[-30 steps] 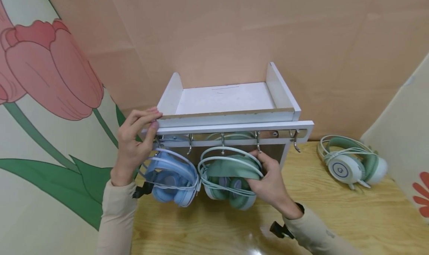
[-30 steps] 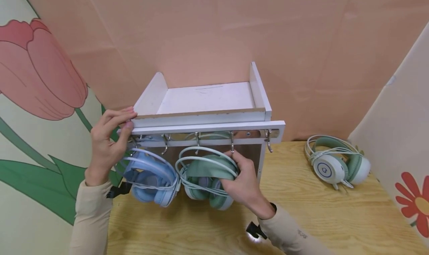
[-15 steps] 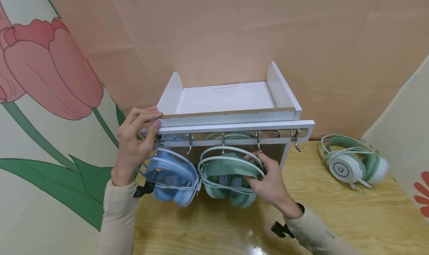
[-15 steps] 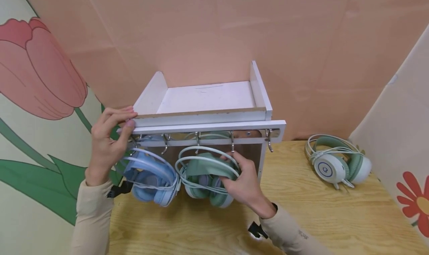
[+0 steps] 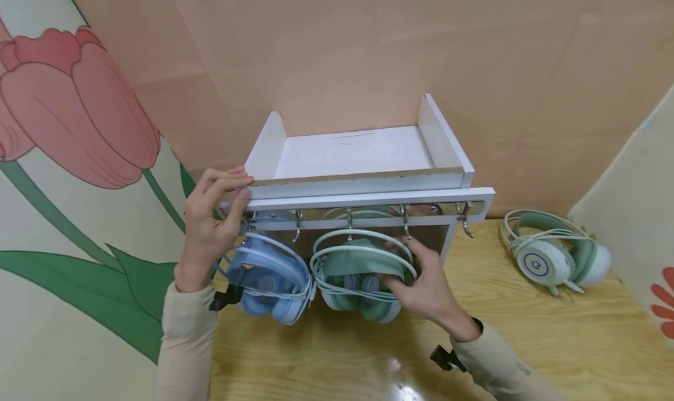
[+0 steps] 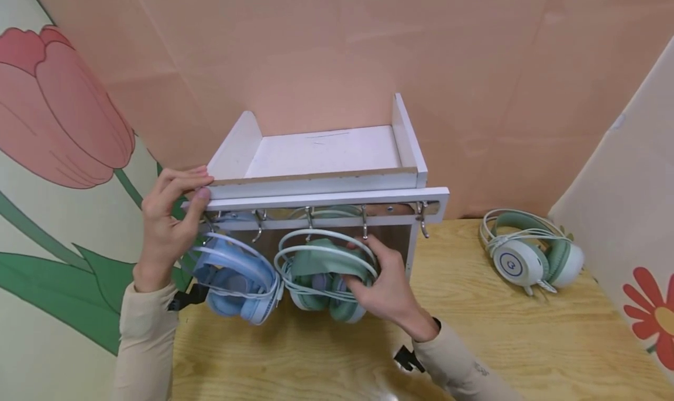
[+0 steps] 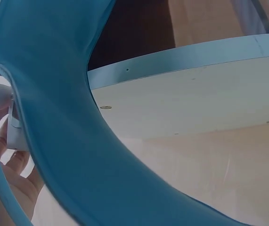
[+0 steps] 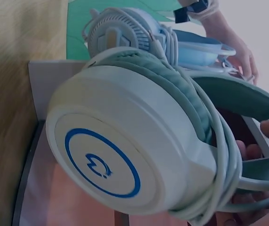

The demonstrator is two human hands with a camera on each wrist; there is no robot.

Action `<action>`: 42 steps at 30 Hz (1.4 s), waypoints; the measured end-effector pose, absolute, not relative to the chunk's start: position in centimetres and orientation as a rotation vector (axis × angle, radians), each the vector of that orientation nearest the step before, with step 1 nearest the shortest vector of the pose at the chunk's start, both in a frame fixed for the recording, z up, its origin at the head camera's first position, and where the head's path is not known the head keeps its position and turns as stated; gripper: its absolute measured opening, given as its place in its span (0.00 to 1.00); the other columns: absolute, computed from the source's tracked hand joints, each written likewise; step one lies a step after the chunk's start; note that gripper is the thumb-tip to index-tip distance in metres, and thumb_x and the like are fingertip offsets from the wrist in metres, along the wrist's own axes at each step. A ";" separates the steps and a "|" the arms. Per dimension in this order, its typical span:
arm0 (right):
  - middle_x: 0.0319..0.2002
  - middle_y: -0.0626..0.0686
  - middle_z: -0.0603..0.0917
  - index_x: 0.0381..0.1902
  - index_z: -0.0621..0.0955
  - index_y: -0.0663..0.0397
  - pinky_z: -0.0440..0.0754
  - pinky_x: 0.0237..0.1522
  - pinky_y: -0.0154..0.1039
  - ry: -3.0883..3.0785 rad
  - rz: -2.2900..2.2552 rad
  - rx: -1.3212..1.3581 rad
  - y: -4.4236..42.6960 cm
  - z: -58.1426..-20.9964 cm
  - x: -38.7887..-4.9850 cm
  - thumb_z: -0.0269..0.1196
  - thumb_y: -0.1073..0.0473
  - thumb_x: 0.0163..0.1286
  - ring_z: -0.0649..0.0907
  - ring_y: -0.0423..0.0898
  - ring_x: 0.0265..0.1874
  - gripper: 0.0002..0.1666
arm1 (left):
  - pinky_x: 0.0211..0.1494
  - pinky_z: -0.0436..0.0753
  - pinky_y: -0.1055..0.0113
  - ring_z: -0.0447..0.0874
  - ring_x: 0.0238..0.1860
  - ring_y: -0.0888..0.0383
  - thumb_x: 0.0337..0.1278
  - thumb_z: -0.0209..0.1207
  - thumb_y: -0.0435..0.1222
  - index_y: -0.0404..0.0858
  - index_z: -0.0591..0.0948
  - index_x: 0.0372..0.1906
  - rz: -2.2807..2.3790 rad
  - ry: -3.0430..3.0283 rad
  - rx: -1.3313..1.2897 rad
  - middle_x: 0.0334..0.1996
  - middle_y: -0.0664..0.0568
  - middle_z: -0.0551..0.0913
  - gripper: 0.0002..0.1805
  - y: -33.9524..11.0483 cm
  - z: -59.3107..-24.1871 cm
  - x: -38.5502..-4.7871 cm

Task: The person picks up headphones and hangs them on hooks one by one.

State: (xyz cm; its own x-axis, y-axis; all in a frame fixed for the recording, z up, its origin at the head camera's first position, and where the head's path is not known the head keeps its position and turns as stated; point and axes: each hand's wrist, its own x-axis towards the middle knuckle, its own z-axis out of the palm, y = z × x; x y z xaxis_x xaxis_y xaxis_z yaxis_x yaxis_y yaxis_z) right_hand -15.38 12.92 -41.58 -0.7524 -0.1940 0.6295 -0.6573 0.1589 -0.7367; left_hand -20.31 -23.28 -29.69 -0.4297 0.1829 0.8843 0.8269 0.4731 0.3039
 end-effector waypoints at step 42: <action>0.54 0.53 0.88 0.64 0.81 0.58 0.78 0.67 0.26 -2.157 1.349 0.838 18.9 -41.8 -14.2 0.80 0.71 0.50 0.85 0.40 0.57 0.42 | 0.73 0.82 0.56 0.86 0.61 0.45 0.67 0.65 0.26 0.31 0.91 0.50 -0.994 -1.851 -0.845 0.44 0.35 0.85 0.11 -23.1 -29.8 -20.4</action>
State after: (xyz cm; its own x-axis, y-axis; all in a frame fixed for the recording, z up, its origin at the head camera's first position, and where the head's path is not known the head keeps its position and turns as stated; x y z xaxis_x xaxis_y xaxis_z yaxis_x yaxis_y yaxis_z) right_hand -14.18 18.95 -41.78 -0.7093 -0.2528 0.6580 -0.7023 0.3336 -0.6289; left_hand -20.37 -23.14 -29.79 -0.4111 0.1625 0.8970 0.8375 0.4558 0.3013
